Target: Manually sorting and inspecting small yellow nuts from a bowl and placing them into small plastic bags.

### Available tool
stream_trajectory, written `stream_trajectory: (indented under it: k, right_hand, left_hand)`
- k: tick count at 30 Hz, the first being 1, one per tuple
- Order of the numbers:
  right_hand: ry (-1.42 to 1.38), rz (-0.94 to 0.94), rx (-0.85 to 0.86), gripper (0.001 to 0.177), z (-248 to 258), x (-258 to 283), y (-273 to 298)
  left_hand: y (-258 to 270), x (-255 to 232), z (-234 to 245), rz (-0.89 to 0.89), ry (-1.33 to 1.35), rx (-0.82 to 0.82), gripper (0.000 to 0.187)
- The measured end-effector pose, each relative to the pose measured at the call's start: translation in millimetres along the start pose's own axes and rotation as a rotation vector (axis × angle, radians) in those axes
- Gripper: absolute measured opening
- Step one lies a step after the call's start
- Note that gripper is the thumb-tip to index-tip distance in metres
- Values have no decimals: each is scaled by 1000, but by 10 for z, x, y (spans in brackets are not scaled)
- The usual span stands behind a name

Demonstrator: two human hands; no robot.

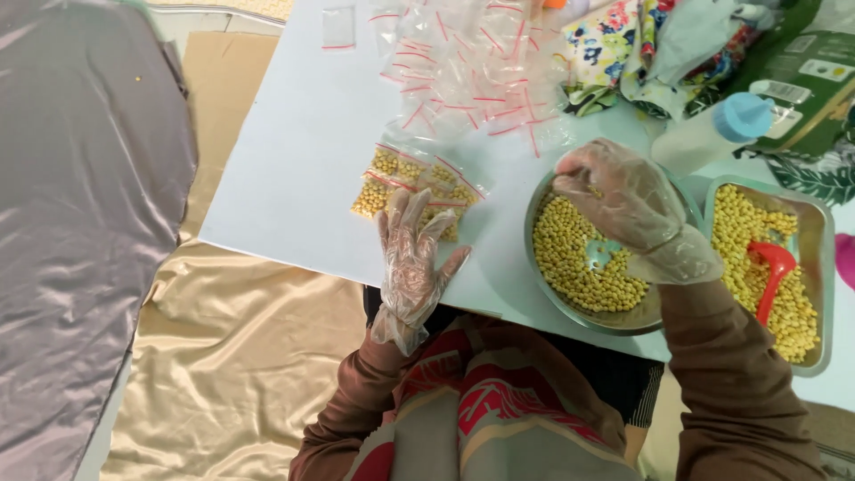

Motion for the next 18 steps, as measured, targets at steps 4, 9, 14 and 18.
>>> stream_trajectory:
  k: [4, 9, 14, 18]
  right_hand:
    - [77, -57, -88, 29, -111, -852, 260]
    - [250, -179, 150, 62, -399, -805, 259]
    - [63, 54, 281, 60, -552, -447, 417]
    - [41, 97, 381, 32, -655, -613, 760]
  left_hand:
    - [-93, -347, -223, -166, 129, -13, 48]
    - [-310, -999, -223, -337, 482, 269, 18]
    - [-140, -948, -558, -376, 436, 207, 32]
    - [-89, -855, -651, -402, 421, 162, 23]
Point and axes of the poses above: each hand's wrist, its own y-axis away from the middle knuckle, its own z-axis out of the back of the hand, x = y × z, the point moved 4 cm from there along -y, towards the middle knuckle, and after that the axes turned 5 degrees about -y, right-handed, at the moved point
